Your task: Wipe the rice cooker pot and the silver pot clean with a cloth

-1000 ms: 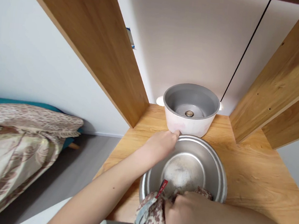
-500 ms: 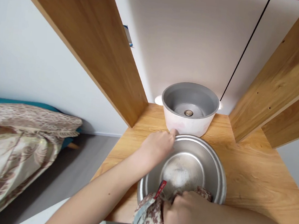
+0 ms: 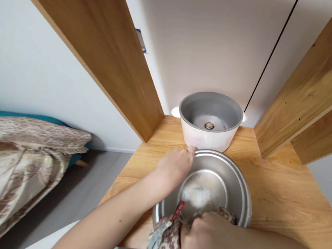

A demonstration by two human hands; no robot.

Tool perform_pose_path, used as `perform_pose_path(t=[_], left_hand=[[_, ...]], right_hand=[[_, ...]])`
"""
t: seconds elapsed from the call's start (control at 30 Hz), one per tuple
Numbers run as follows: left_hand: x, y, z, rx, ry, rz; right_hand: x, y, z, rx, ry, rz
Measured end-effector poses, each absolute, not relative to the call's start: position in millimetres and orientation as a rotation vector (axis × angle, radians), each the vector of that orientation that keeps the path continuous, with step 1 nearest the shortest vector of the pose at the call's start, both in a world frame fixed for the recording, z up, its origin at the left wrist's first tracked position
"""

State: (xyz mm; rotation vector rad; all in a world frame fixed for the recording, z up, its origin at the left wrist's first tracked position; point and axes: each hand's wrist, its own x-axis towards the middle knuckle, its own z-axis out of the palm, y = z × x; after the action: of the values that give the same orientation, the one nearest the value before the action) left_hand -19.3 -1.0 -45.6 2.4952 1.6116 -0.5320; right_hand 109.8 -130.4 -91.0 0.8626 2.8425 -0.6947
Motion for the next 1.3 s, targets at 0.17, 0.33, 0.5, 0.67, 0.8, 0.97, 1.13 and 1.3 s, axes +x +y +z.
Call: perform_pose_path(t=[0.17,0.33,0.5,0.67,0.8,0.97,1.13,1.3], left_hand=[[-18,1,-46,2.473,1.606,-0.567],[-18,0,-46,2.520,1.576,-0.533],[-17,0,-45,2.555,1.559,-0.500],[-16,0,-41,2.532,1.558,-0.577],[-16,0,-42,2.536,1.554,-0.575],[-18,2,-47,2.556,1.542,-0.570],[-18,3,-48,2.554,1.533,-0.568],[-17,2,-43,2.552,1.517,-0.567]], right_hand=[[107,-128,-91,0.824,2.768,-0.692],[103,-128,-87,0.837,2.716,-0.630],[105,-125,-87,0.859,2.718,-0.711],[105,-124,-85,0.857,2.692,-0.715],[102,-127,-84,0.903,2.651,-0.687],[101,-126,-81,0.934,2.641,-0.728],[105,-125,-80,0.911,2.708,-0.740],[100,-127,-84,0.953,2.649,-0.703]])
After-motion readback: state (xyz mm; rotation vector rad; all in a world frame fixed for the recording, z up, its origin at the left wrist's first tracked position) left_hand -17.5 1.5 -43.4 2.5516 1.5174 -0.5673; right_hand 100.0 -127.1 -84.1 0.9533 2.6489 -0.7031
